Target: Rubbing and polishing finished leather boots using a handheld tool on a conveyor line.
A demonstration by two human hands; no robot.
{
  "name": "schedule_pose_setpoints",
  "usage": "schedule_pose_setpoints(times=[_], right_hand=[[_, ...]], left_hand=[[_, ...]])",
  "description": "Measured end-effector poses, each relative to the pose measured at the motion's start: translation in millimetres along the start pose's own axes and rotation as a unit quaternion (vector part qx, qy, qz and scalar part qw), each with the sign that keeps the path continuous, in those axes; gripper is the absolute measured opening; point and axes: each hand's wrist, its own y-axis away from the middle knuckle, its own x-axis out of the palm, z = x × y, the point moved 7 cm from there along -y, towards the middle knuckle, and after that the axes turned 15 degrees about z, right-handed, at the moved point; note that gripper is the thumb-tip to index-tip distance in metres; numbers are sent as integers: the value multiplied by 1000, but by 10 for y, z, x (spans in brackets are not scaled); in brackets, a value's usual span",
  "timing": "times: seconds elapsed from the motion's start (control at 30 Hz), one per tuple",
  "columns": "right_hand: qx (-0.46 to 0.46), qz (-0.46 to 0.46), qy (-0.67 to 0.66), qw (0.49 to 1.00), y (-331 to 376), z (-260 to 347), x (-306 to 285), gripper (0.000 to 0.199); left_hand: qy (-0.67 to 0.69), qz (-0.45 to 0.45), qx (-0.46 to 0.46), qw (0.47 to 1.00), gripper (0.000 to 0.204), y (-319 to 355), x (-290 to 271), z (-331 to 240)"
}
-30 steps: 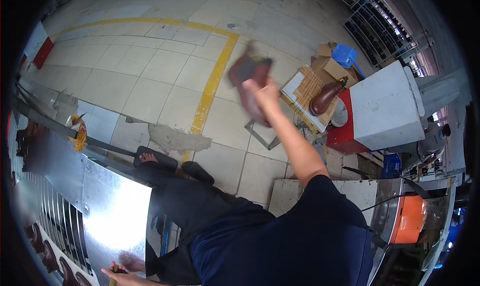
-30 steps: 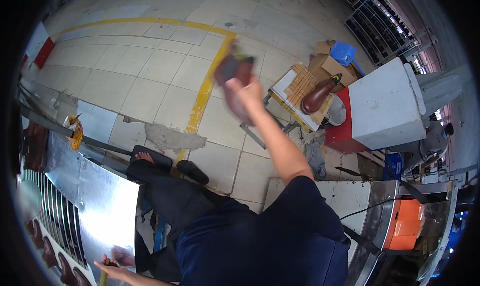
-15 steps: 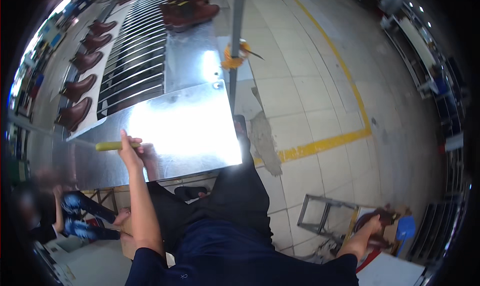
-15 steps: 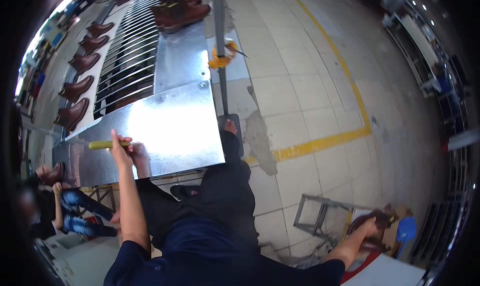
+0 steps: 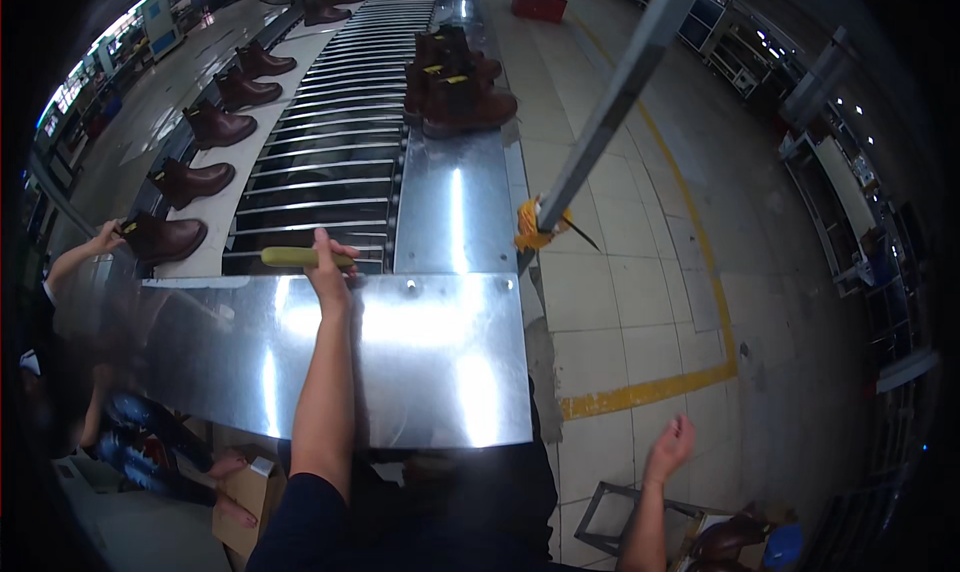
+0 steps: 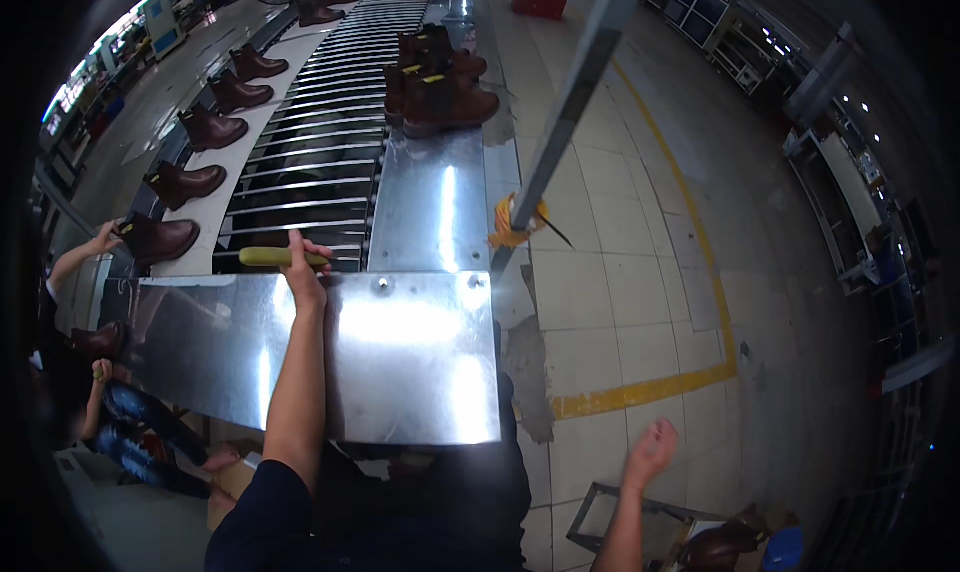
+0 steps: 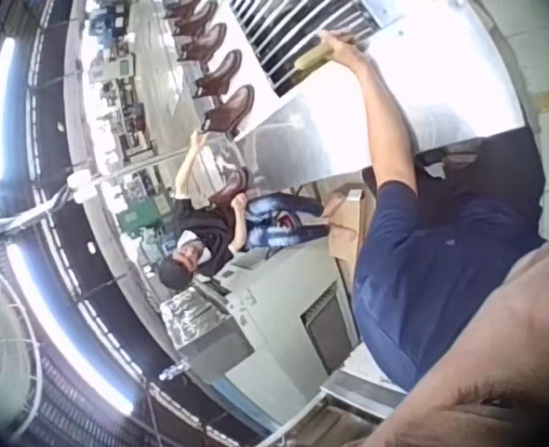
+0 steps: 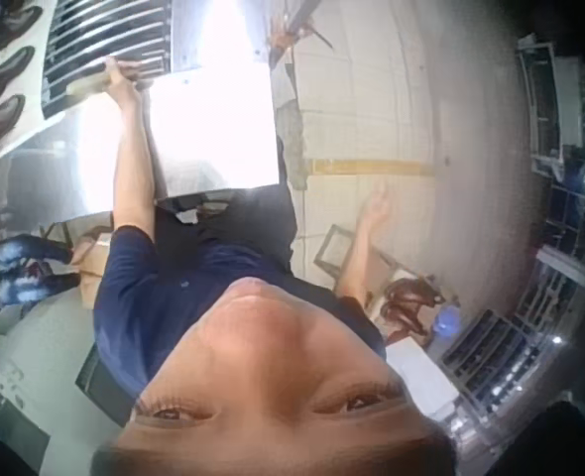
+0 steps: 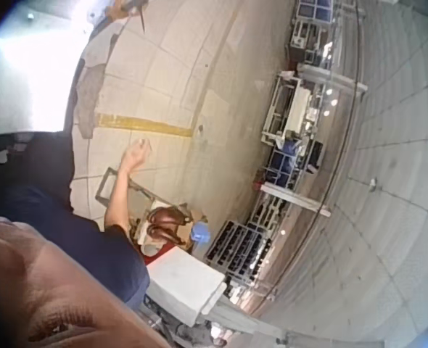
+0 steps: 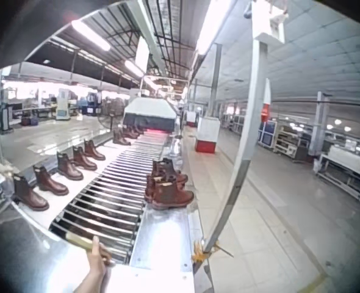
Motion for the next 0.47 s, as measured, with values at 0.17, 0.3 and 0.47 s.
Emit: schedule_pose_setpoints(times=[0.17,0.3,0.47], right_hand=[[-357,123,-91,922,-1061,2915,965,21],[-494,171,-98,847,-1758,4579,1984,40],[-422,154,53,892,-3135,6112,3089,75]], left_hand=[[50,23,-11,998,40,-118,92,223],[-32,86,90,992,36,-167,40,221],[-111,102,58,987,41,-180,82,218]])
